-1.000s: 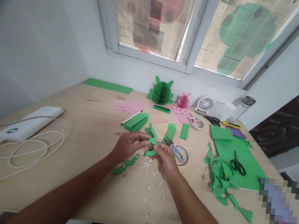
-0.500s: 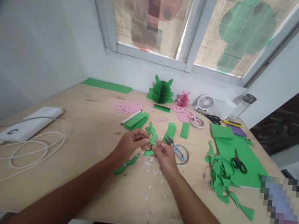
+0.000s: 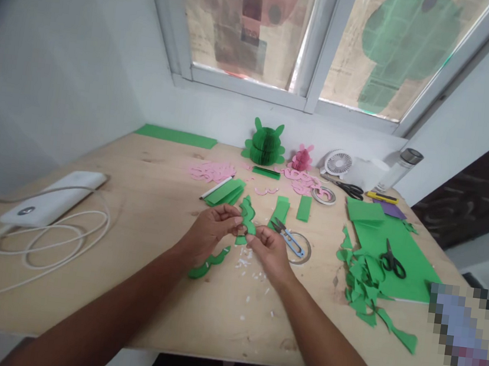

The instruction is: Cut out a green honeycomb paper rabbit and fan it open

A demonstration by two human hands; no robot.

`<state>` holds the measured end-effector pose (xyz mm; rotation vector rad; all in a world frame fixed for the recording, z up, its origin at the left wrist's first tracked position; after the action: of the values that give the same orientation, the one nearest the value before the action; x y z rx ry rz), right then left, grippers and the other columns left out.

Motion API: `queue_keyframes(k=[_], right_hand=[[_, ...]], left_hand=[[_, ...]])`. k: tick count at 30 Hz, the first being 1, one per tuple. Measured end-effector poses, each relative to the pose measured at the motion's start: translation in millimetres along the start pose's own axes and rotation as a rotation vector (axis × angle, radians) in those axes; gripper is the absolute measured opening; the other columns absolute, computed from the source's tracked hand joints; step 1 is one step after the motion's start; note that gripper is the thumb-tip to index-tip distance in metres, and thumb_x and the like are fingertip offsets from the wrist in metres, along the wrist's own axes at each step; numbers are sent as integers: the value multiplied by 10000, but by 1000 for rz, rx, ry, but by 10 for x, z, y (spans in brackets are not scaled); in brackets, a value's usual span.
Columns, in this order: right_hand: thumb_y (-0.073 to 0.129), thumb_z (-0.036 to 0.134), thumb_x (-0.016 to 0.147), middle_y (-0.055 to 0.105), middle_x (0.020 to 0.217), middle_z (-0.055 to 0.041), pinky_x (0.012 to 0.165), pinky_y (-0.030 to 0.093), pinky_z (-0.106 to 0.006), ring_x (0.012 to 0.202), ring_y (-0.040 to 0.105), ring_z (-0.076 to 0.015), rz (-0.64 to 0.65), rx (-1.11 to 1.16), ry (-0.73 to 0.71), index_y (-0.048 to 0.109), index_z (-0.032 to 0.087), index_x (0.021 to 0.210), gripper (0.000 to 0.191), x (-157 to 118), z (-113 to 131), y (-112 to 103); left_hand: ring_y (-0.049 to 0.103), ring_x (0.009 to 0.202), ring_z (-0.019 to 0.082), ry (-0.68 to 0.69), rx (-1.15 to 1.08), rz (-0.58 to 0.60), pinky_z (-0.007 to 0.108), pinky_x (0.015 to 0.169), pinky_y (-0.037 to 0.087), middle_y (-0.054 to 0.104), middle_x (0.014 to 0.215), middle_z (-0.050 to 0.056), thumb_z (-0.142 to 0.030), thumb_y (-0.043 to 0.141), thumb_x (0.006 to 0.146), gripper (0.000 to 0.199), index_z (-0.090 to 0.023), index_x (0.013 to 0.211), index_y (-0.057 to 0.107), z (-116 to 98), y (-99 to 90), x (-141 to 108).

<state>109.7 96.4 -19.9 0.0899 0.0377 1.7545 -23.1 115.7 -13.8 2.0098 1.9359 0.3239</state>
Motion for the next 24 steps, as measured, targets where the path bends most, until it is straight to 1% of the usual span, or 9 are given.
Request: queue_keyframes(k=[4, 7, 12, 14, 16, 18, 19, 22, 24], right_hand=[[733, 444, 656, 496, 499, 54, 453, 232, -223, 444, 369, -78, -46, 30, 25, 599, 177, 650, 298, 15, -71, -58], [722, 432, 670, 469, 478, 61, 455, 220, -226, 434, 354, -75, -41, 15, 23, 596, 179, 632, 285, 10, -52, -55], [715, 441, 670, 547, 524, 40, 476, 260, -233, 462, 412, -92, -19, 15, 23, 622, 181, 680, 276, 5, -13, -23], [714, 443, 668, 540, 510, 40, 468, 259, -234, 451, 411, -94, -62, 34, 29, 612, 182, 667, 281, 10, -35, -68], [714, 429, 672, 519, 490, 47, 457, 254, -233, 436, 401, -91, -117, 55, 24, 597, 183, 647, 273, 16, -56, -131], [716, 398, 674, 516, 489, 50, 456, 259, -231, 435, 405, -89, -161, 77, 12, 595, 183, 643, 248, 20, -65, -185], [716, 381, 675, 522, 495, 50, 459, 265, -229, 441, 412, -88, -177, 86, 5, 597, 183, 644, 233, 22, -65, -205], [714, 354, 676, 523, 495, 52, 458, 267, -225, 447, 417, -84, -204, 97, -13, 597, 185, 636, 209, 27, -50, -238], [710, 353, 680, 515, 488, 53, 449, 257, -226, 440, 408, -84, -205, 88, -15, 587, 186, 619, 216, 30, -48, -239]], left_hand=[[536, 513, 84, 32, 67, 29, 212, 524, 415, 597, 574, -32, -263, 755, 572, 242, -148, 711, 594, -31, 14, -5], [534, 518, 85, 47, 89, 30, 217, 532, 419, 600, 589, -30, -261, 753, 574, 236, -149, 712, 598, -54, 24, -15], [551, 533, 108, 69, 178, 31, 234, 541, 423, 609, 598, -20, -316, 732, 599, 247, -159, 731, 595, -91, 20, -12], [565, 570, 128, 103, 327, 27, 238, 545, 419, 621, 612, -6, -335, 702, 634, 225, -162, 745, 608, -149, -19, 2], [559, 583, 138, 175, 546, 18, 240, 555, 400, 622, 605, -1, -337, 656, 676, 173, -172, 710, 618, -255, -64, 9], [522, 551, 138, 222, 808, 65, 244, 541, 357, 609, 573, -4, -309, 640, 674, 130, -184, 640, 632, -325, -54, 0], [506, 535, 139, 227, 929, 117, 246, 533, 333, 604, 559, -6, -288, 642, 660, 108, -192, 610, 635, -330, -27, -12], [507, 542, 154, 159, 1234, 247, 252, 533, 288, 613, 571, -2, -245, 664, 607, 39, -213, 595, 645, -274, 5, -86], [527, 582, 173, 88, 1411, 314, 258, 550, 285, 642, 645, 9, -258, 681, 589, 104, -230, 688, 672, -215, -3, -164]])
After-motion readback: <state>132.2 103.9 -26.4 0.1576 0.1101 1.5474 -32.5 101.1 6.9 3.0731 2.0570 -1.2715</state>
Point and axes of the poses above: each hand's wrist, its own x-axis towards the middle knuckle, its own y-axis out of the palm, z = x × y, the point moved 9 cm from there along x, towards the middle knuckle
